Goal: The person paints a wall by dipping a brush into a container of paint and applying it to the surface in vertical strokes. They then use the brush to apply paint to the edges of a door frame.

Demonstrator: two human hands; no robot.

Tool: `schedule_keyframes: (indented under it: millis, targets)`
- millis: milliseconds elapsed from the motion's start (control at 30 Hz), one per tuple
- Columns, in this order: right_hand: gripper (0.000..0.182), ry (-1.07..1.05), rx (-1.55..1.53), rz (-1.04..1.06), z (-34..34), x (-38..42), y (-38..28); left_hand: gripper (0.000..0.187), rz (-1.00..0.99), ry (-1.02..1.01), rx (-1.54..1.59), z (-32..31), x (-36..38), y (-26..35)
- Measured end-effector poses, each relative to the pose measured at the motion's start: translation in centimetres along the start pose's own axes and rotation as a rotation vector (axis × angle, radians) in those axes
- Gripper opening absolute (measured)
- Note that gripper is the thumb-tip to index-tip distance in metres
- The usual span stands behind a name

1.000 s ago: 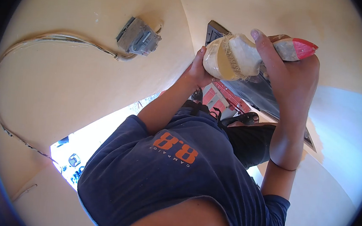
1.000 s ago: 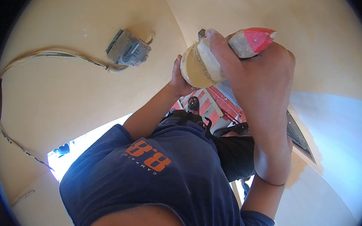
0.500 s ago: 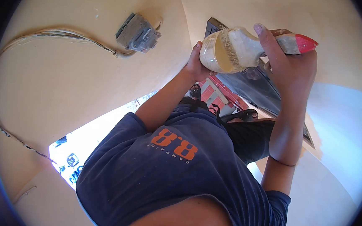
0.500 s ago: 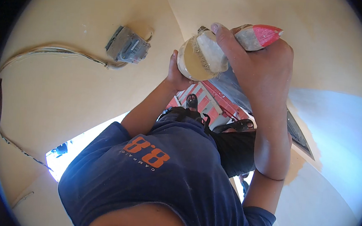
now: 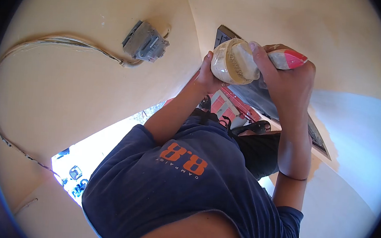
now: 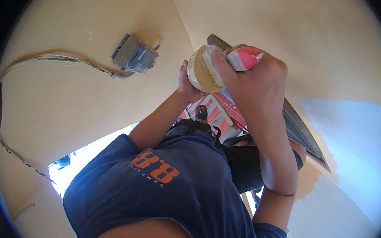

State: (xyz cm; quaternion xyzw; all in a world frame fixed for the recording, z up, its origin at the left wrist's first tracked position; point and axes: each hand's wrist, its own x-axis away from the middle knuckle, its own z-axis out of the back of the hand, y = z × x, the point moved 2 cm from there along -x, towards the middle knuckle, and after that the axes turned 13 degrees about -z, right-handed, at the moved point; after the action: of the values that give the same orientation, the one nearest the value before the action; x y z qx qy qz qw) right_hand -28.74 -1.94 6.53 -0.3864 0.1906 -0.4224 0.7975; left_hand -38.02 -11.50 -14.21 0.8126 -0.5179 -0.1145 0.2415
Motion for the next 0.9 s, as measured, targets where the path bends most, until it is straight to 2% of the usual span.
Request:
schedule_keyframes:
  millis: [100, 233, 333, 400, 633, 700, 900]
  targets:
    - [0.028, 0.003, -0.005, 0.086, -0.5, 0.0, 0.5, 0.096, -0.027, 0.015, -0.045, -0.5, -0.1, 0.0]
    - [0.028, 0.013, 0.004, 0.135, -0.5, 0.3, 0.5, 0.096, -0.02, -0.034, -0.056, 0.4, 0.2, -0.4]
    - [0.026, -0.015, -0.028, 0.064, -0.4, 0.5, 0.5, 0.096, -0.016, 0.033, -0.049, 0.3, 0.3, -0.3]
    - [0.026, 0.009, 0.0, 0.16, -0.8, 0.6, 0.8, 0.096, -0.028, -0.053, -0.052, 0.2, 0.3, -0.2]
    - [0.026, 0.029, -0.085, 0.147, -0.5, 1.0, 0.8, 0.096, -0.033, -0.027, -0.049, -0.8, 0.6, 0.1]
    - [0.026, 0.01, 0.032, 0.211, -0.6, 1.0, 0.7, 0.097, -0.034, -0.102, -0.031, -0.9, 0.5, 0.0]
    - [0.02, 0.065, -0.138, 0.073, 0.5, 1.6, 0.4, 0.098, -0.043, 0.047, -0.07, -0.7, 0.7, 0.2]
